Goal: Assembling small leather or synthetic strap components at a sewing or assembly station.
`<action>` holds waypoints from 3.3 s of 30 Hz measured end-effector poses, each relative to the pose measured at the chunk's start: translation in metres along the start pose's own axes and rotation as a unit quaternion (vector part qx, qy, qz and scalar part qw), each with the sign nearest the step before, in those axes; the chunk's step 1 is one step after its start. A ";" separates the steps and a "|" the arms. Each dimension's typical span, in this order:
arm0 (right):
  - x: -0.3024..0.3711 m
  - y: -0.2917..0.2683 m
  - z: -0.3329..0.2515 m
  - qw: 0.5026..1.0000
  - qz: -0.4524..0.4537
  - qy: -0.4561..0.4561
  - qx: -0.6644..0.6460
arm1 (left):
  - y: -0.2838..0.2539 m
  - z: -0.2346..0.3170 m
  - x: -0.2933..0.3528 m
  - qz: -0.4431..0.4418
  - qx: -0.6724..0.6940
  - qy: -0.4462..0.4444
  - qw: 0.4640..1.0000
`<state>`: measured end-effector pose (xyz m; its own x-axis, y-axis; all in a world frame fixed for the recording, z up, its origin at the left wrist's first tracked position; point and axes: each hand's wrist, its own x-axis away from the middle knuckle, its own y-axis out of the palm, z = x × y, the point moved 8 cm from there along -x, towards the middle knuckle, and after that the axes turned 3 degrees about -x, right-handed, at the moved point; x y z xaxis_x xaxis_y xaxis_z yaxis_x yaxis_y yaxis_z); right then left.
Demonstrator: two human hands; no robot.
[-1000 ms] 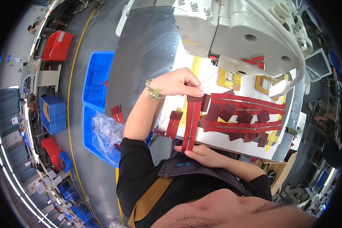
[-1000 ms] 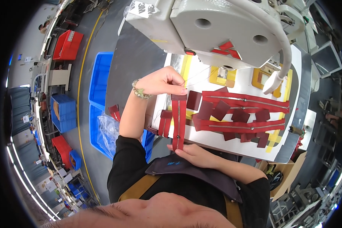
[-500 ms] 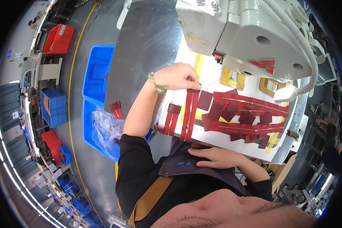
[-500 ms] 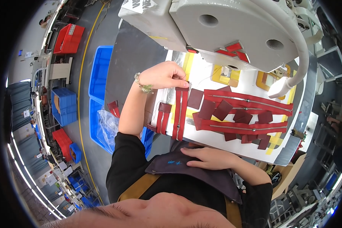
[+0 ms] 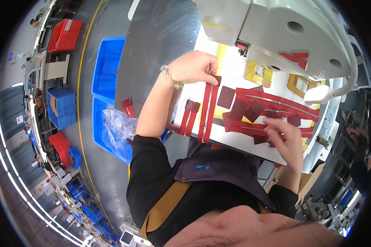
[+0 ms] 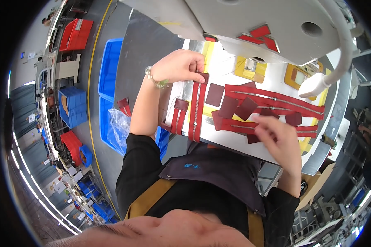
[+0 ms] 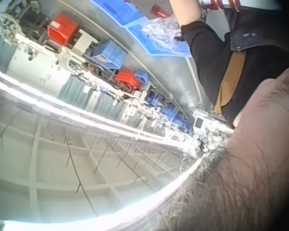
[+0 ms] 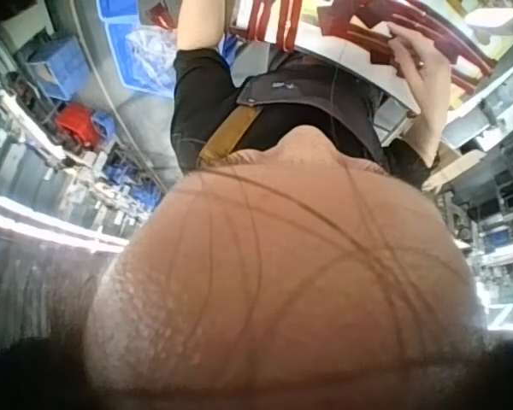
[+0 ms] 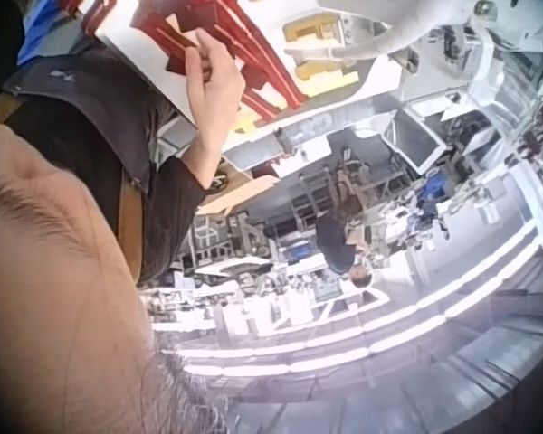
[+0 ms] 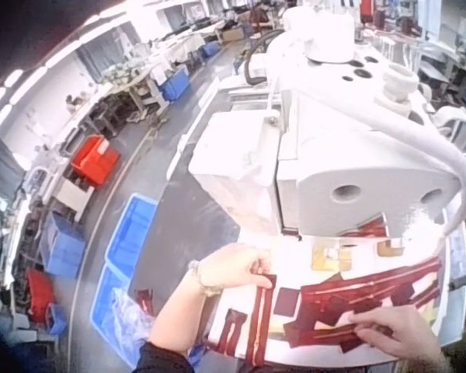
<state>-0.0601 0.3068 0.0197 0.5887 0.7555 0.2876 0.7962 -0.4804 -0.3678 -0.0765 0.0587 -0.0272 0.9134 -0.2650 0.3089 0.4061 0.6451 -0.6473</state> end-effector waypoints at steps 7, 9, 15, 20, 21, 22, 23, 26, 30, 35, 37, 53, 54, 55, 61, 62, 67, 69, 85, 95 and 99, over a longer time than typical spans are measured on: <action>-0.003 -0.041 -0.007 0.938 0.256 -0.123 0.198 | 0.004 0.045 0.008 0.089 -0.120 0.134 0.980; -0.011 -0.037 0.000 0.941 0.245 -0.117 0.203 | 0.015 0.054 0.010 0.058 -0.121 0.161 0.978; -0.028 -0.018 0.007 0.966 0.128 -0.103 0.199 | 0.029 0.049 0.016 -0.073 -0.096 0.153 0.981; -0.032 -0.002 0.001 0.952 0.083 -0.153 0.251 | 0.026 0.053 0.010 -0.083 -0.046 0.175 0.980; -0.033 -0.001 0.000 0.953 0.081 -0.146 0.254 | 0.023 0.057 0.010 -0.070 -0.008 0.184 0.980; -0.034 0.002 0.000 0.953 0.081 -0.145 0.254 | 0.022 0.059 0.009 -0.070 -0.008 0.185 0.980; -0.035 0.004 0.002 0.953 0.089 -0.138 0.256 | 0.015 0.061 0.007 -0.028 -0.005 0.187 0.982; -0.038 0.005 0.005 0.962 0.080 -0.114 0.236 | 0.002 0.057 0.005 0.047 0.006 0.192 0.980; -0.040 0.006 0.010 0.972 0.053 -0.098 0.207 | -0.009 0.047 0.003 0.098 0.107 0.164 0.976; -0.036 -0.001 -0.009 0.968 0.082 -0.106 0.214 | -0.008 0.059 0.007 0.122 0.031 0.178 0.976; -0.035 -0.006 -0.007 0.973 0.083 -0.090 0.196 | 0.006 0.078 0.003 0.113 -0.001 0.227 0.967; -0.035 -0.048 0.022 0.980 0.188 0.000 0.065 | 0.082 0.109 -0.021 0.012 -0.142 0.196 0.970; -0.035 -0.046 0.023 0.982 0.177 0.008 0.067 | 0.083 0.109 -0.021 0.009 -0.142 0.197 0.970; -0.036 -0.045 0.024 0.984 0.165 0.016 0.070 | 0.083 0.108 -0.022 0.008 -0.139 0.193 0.971; -0.033 -0.045 0.021 0.980 0.190 -0.023 0.055 | 0.085 0.112 -0.023 -0.031 -0.113 0.191 0.975; -0.033 -0.045 0.020 0.980 0.190 -0.024 0.054 | 0.085 0.112 -0.021 -0.036 -0.114 0.194 0.974; -0.032 -0.036 0.042 0.974 0.096 0.017 -0.203 | 0.044 0.135 -0.013 0.041 -0.030 0.237 0.970; -0.035 -0.028 0.044 0.953 0.059 0.022 -0.295 | 0.031 0.145 -0.005 0.128 -0.047 0.263 0.955; -0.030 -0.020 0.041 0.918 0.156 -0.032 -0.363 | 0.032 0.114 0.001 0.181 0.116 0.268 0.939; -0.033 -0.011 0.035 0.925 0.202 -0.105 -0.305 | 0.038 0.092 -0.002 0.225 0.253 0.205 0.918; -0.039 -0.008 0.042 0.926 0.177 -0.044 -0.332 | 0.046 0.082 -0.006 0.217 0.267 0.155 0.926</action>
<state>-0.0953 0.3004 -0.0253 0.8386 0.5178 0.1693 0.4834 -0.8505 0.2072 -0.0659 0.1488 -0.0014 0.9852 -0.0380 -0.1674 0.0036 0.9795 -0.2012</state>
